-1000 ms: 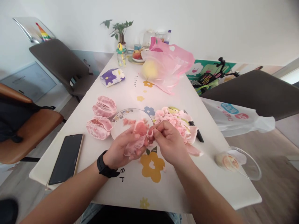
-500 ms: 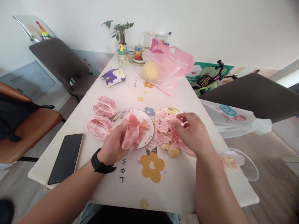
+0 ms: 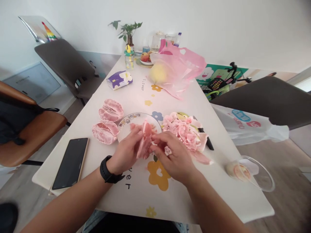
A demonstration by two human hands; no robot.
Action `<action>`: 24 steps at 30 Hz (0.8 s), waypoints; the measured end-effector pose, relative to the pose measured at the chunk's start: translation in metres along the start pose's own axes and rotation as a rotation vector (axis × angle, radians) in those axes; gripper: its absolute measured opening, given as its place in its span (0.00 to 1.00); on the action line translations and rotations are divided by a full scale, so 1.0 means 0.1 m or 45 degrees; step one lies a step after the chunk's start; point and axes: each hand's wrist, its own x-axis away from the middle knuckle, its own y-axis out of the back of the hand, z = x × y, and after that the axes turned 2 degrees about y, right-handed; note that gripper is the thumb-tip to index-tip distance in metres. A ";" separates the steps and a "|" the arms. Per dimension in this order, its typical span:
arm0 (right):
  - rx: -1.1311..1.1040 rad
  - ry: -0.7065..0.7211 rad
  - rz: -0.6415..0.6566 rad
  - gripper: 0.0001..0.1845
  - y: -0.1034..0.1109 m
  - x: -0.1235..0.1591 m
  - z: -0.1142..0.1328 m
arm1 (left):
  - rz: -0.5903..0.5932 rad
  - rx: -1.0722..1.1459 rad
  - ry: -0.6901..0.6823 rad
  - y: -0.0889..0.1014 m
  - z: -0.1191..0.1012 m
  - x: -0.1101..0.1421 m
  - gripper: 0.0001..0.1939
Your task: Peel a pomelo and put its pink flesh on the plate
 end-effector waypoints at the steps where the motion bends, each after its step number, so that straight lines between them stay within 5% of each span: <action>1: -0.029 0.031 0.023 0.08 -0.04 0.01 0.04 | 0.005 -0.009 0.000 0.00 0.02 0.00 0.12; 13: 0.037 0.097 0.231 0.10 0.03 -0.04 -0.01 | -0.033 -0.255 0.113 0.06 0.12 -0.01 0.13; 24: 0.105 0.189 0.175 0.09 0.00 -0.04 -0.03 | -0.046 -0.250 0.104 0.02 0.13 0.00 0.16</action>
